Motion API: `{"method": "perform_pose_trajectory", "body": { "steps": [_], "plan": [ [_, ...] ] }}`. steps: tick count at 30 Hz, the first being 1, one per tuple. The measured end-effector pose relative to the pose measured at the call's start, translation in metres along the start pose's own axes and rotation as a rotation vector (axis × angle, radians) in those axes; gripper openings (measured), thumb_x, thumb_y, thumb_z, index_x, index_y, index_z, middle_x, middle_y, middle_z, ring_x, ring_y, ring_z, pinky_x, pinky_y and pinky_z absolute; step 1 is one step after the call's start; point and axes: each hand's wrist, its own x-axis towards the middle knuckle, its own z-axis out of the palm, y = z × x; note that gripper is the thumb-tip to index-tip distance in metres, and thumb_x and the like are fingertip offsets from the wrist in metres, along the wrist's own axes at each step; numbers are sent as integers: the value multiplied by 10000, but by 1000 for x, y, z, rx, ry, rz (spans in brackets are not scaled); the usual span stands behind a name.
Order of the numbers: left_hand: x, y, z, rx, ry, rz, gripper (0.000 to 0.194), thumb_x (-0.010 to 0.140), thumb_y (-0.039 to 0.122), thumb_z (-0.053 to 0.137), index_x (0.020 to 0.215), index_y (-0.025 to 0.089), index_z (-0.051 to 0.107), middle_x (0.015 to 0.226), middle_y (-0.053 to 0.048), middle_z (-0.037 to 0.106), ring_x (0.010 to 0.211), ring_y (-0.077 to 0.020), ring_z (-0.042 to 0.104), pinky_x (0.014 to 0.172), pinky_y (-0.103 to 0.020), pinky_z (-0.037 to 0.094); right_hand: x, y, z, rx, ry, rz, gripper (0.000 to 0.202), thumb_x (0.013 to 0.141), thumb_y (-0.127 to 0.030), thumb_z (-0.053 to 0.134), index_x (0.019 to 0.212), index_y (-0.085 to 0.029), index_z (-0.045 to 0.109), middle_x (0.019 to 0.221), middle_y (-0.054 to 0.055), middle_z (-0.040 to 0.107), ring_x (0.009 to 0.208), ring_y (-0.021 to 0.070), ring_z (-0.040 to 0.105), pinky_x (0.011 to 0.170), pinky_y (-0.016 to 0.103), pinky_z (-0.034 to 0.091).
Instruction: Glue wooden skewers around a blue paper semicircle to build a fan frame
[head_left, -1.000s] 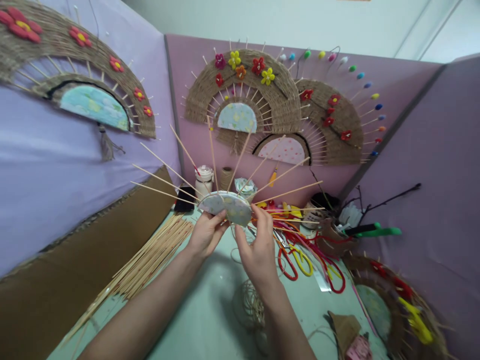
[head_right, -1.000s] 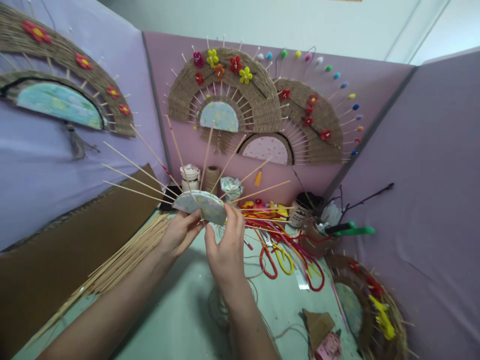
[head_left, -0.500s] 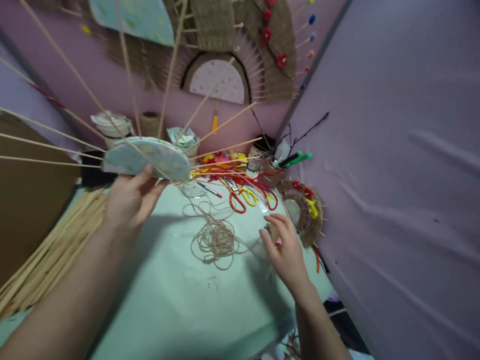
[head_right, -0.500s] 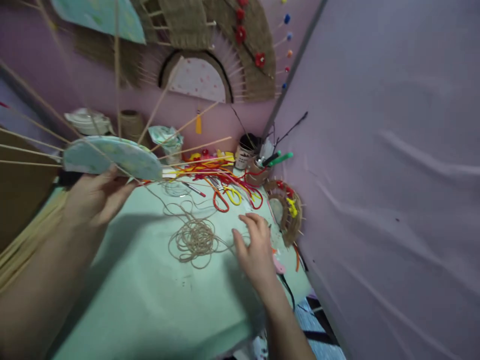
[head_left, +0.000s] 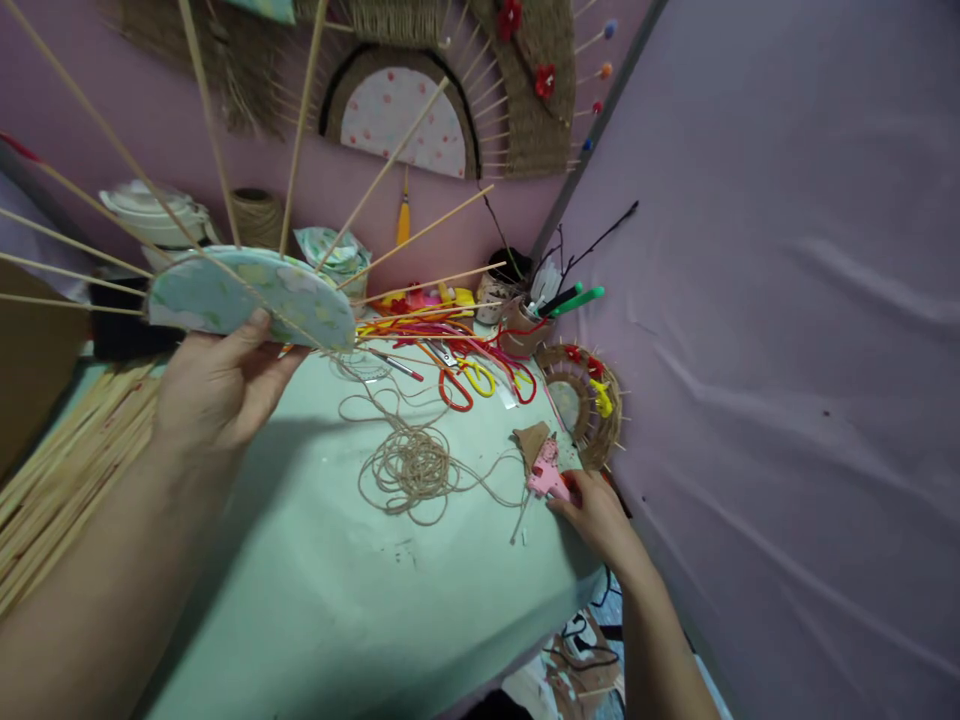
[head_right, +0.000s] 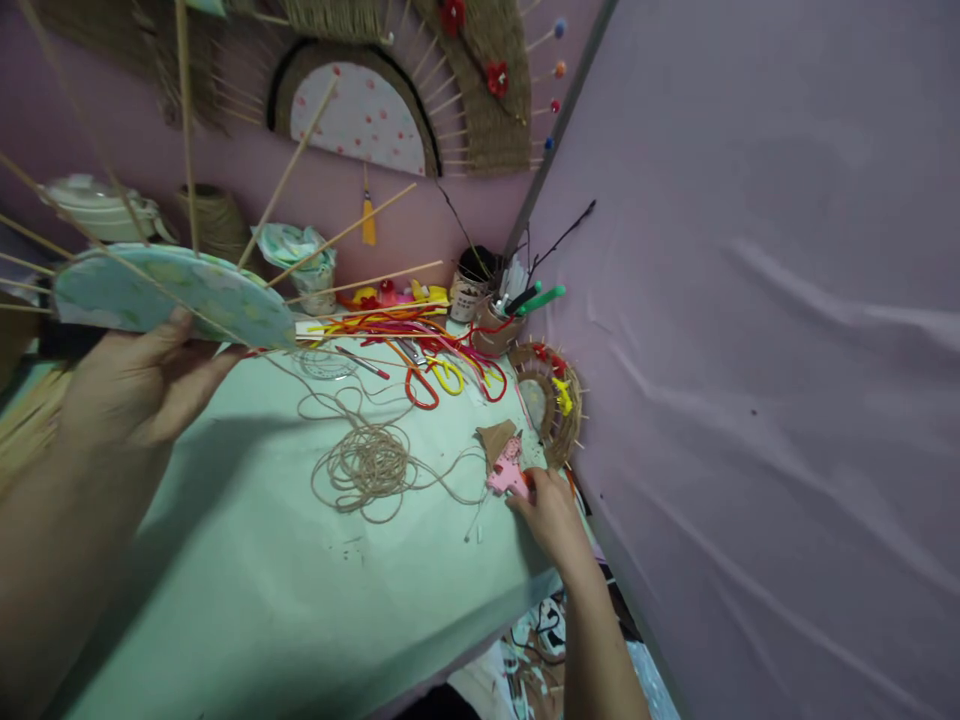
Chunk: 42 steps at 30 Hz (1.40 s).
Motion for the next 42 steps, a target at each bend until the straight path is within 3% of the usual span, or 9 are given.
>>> {"method": "perform_pose_trajectory", "body": {
  "steps": [6,10,13,17,20,26,28,36,42],
  "plan": [
    [0,0,-2,-18,4,4,544,680,74,789,1129,258,545,1119,-15,714,1116,-250,608,1033,-685,373,5,3,-22,223,120,0,343,741,-395,606,982,-154,645,943,120,660,837,257,615,741,364,481],
    [0,2,1,-40,28,2,537,685,68,777,1127,274,552,1098,-9,721,1090,-244,622,1037,-657,391,5,-15,-44,477,210,-37,384,736,-445,648,1008,-175,642,979,108,690,873,251,627,775,366,491],
    [0,2,1,-49,45,-14,524,678,71,779,1109,278,566,1085,-7,725,1084,-233,624,1048,-604,409,6,-40,-54,780,256,-85,425,774,-502,660,1070,-198,633,1029,89,699,900,226,636,779,332,499],
    [0,0,-2,-58,70,-25,503,650,104,801,1078,268,593,1032,-10,735,1041,-229,642,1030,-541,443,14,-85,-60,1126,339,-140,394,815,-573,613,948,-203,644,867,56,688,717,172,608,620,285,484],
    [0,-2,-6,-56,59,-30,458,663,142,797,1066,258,612,989,-21,736,1010,-224,654,988,-493,476,22,-126,-66,1286,273,-259,380,833,-561,598,921,-193,639,820,57,662,629,151,561,536,275,446],
    [-2,-3,-12,-90,58,-27,438,650,126,798,1045,225,639,1013,-30,723,995,-196,645,954,-416,484,27,-193,-68,1291,-209,-614,424,914,-538,490,987,-155,655,810,84,649,615,155,543,522,281,435],
    [-2,-4,-13,-105,55,-28,394,643,127,805,999,204,655,992,-31,725,981,-194,648,947,-395,482,26,-208,-67,1241,-290,-693,465,943,-551,424,994,-152,657,802,88,651,638,165,568,537,281,451],
    [-6,-8,-10,-132,3,-14,351,599,105,836,913,177,698,923,-32,751,899,-171,671,908,-327,498,24,-236,-55,1151,26,-778,439,942,-540,444,920,-161,665,753,69,670,597,154,585,518,255,486],
    [-9,-8,-4,-73,-35,10,295,592,147,847,862,159,729,867,-45,758,875,-187,680,932,-338,483,21,-231,-43,1095,55,-716,454,932,-563,444,945,-172,675,800,74,667,643,167,580,534,257,470]
  ]
}}
